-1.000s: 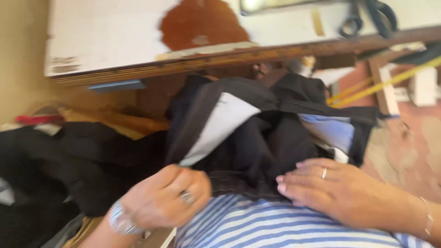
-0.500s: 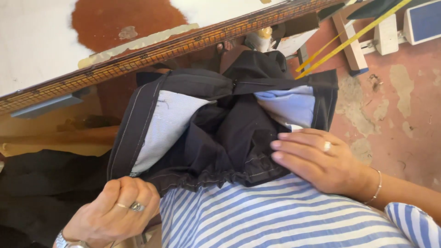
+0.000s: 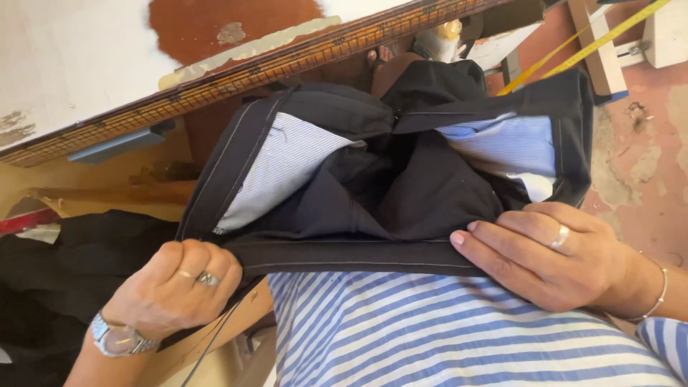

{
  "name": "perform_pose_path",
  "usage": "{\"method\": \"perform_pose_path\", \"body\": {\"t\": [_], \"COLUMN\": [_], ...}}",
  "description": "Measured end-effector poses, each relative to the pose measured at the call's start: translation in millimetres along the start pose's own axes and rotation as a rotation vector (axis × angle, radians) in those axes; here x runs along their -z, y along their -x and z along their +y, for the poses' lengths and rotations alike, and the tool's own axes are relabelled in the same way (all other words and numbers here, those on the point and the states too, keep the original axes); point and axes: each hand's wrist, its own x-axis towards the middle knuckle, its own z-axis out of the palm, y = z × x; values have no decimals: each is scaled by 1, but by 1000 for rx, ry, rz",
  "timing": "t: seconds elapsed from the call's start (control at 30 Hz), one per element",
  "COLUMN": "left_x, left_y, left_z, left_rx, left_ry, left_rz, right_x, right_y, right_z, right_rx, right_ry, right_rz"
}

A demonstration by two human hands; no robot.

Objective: Inspecting and trimming loose threads from the waistband of black trousers

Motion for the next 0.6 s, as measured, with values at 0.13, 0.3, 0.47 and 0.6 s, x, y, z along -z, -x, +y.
{"method": "perform_pose_path", "body": {"t": [0.13,0.3,0.47,0.6], "left_x": [10,5,4,-1], "left_y": [20,51,56,57], "left_z": [-9,-3,7,9], "left_rx": [-13,-78,-191,-213], "left_ry": [-25,-60,-65,-84], "left_rz": [-43,-110,-77,-101], "right_x": [5,-13,-13,-14], "right_y": [19,30,41,48], "right_z": [16,2,16,34], "right_rx": [-29,-22,-95,-145], "right_ry": [86,-87,-34,160], "right_rz": [18,-2,-22,-55]}}
